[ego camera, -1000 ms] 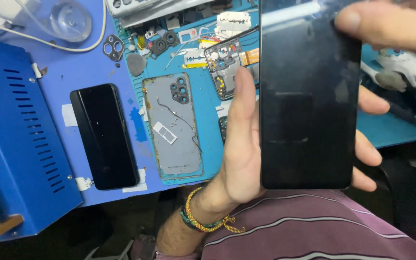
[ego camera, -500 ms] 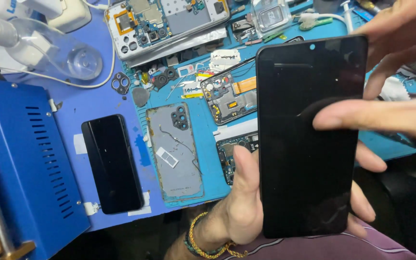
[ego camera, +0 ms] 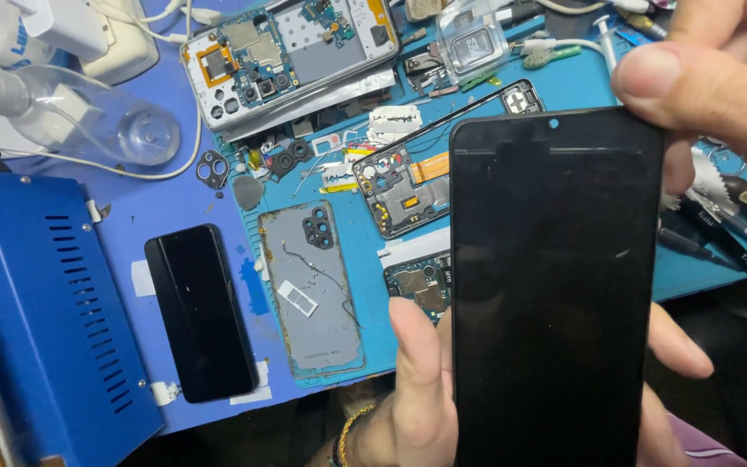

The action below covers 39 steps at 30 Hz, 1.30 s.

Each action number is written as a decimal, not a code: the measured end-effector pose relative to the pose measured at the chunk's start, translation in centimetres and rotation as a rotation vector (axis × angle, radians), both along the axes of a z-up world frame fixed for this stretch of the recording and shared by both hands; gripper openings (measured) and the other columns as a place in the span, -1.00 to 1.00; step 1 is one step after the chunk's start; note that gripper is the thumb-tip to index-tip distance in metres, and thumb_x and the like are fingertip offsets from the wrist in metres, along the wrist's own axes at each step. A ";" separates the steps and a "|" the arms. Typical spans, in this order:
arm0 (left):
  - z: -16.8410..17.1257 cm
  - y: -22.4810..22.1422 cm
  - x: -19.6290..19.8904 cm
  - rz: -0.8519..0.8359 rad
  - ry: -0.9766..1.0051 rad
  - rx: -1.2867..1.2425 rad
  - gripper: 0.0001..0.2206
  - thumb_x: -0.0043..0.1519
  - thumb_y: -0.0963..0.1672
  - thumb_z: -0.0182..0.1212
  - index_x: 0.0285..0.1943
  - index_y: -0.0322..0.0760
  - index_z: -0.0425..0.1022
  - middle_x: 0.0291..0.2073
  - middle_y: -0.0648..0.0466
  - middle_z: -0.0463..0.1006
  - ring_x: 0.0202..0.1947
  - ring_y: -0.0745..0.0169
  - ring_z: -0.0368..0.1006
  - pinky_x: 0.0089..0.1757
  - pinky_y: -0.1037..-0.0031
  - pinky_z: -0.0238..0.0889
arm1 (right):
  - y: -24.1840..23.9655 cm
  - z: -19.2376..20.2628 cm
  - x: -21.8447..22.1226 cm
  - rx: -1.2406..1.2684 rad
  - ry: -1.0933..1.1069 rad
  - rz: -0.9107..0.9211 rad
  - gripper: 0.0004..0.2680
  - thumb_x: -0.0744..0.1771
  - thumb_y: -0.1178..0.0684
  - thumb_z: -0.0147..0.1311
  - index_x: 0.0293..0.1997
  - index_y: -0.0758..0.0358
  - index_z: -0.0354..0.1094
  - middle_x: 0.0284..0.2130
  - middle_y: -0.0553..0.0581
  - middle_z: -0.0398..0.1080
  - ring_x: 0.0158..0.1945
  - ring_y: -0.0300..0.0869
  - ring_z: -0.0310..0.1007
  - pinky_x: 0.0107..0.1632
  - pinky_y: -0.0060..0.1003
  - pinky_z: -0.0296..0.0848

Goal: Disassembling and inspecting internal components of a mobile phone at a repair station.

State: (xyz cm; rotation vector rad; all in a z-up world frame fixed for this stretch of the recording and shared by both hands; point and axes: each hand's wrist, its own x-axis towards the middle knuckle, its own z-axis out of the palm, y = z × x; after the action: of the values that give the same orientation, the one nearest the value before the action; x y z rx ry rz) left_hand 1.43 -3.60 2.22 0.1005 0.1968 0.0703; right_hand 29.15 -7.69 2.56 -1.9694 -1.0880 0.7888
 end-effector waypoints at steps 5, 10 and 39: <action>2.2 0.6 0.4 -0.045 0.089 0.061 0.24 0.25 0.43 -0.59 0.54 -0.79 0.37 0.01 -0.30 0.62 -0.01 0.01 0.61 0.12 0.27 0.46 | -0.1 -0.4 0.4 0.013 0.044 0.000 -0.78 0.52 0.10 -0.01 -0.22 0.48 0.25 -0.52 0.37 0.46 -0.64 0.02 0.47 -0.43 -0.19 0.55; 2.0 -0.4 0.6 -0.006 0.123 -0.004 0.26 0.31 0.45 -0.62 0.51 -0.82 0.39 -0.03 -0.32 0.62 0.03 -0.06 0.62 0.15 0.26 0.47 | 0.3 -0.1 0.3 0.016 0.089 -0.012 -0.75 0.50 0.07 -0.04 -0.25 0.51 0.21 -0.43 0.41 0.46 -0.69 0.11 0.46 -0.58 -0.11 0.52; -1.7 -1.0 0.5 0.104 -0.140 -0.264 0.24 0.31 0.42 -0.50 0.68 -0.83 0.19 0.17 -0.48 0.54 0.00 -0.20 0.66 0.10 0.21 0.55 | -0.4 -1.4 2.0 0.076 0.098 0.080 -0.85 0.50 0.11 -0.08 -0.06 0.45 0.18 -0.49 0.39 0.47 -0.59 0.07 0.58 -0.46 -0.15 0.65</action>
State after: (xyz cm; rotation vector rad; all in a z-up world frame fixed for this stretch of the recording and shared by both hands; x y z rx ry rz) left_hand 1.98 -4.58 0.54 -0.1777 0.0701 0.1534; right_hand 31.17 -8.12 1.11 -1.8142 -1.1273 0.8644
